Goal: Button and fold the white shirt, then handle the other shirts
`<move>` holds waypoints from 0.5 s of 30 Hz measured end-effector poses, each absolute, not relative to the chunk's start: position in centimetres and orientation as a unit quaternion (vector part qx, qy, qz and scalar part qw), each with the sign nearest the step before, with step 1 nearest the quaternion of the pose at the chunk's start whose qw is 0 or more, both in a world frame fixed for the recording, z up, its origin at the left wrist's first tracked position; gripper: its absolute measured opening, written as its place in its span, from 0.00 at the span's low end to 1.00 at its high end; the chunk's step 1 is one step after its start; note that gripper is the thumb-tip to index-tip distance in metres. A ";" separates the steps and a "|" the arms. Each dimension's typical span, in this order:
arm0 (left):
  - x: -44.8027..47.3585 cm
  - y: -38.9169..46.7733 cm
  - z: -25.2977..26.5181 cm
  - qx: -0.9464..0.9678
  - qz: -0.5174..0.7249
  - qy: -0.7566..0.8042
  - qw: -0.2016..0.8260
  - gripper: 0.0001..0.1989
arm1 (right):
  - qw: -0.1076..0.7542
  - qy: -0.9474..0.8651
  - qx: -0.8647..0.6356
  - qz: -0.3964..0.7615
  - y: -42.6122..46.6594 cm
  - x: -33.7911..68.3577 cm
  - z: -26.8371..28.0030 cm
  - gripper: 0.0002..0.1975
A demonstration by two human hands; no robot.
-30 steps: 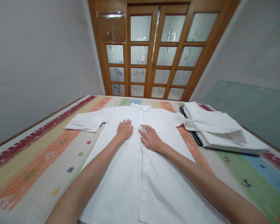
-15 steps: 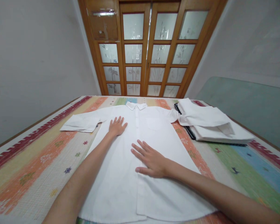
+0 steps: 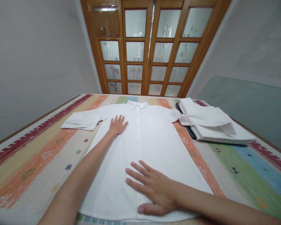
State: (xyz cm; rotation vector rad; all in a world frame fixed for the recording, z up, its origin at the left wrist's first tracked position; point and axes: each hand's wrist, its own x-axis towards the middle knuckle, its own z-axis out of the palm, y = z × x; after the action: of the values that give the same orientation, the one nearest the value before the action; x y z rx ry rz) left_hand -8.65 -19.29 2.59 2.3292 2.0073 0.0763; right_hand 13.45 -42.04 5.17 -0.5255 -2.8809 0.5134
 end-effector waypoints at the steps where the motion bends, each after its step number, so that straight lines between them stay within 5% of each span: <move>1: -8.6 -19.3 2.6 0.757 0.024 0.652 0.031 0.33 | 0.084 -0.966 -0.171 0.174 -42.3 13.4 5.4 0.35; 15: -9.7 -25.7 2.3 0.840 0.033 0.542 0.012 0.35 | 0.104 -0.973 -0.083 0.186 -41.3 13.0 4.9 0.23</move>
State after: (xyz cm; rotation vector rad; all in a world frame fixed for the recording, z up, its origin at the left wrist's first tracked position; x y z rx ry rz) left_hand -9.71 -25.67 2.29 2.6176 1.6902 0.1021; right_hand 13.03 -41.26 4.89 -0.2443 -2.8702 0.5488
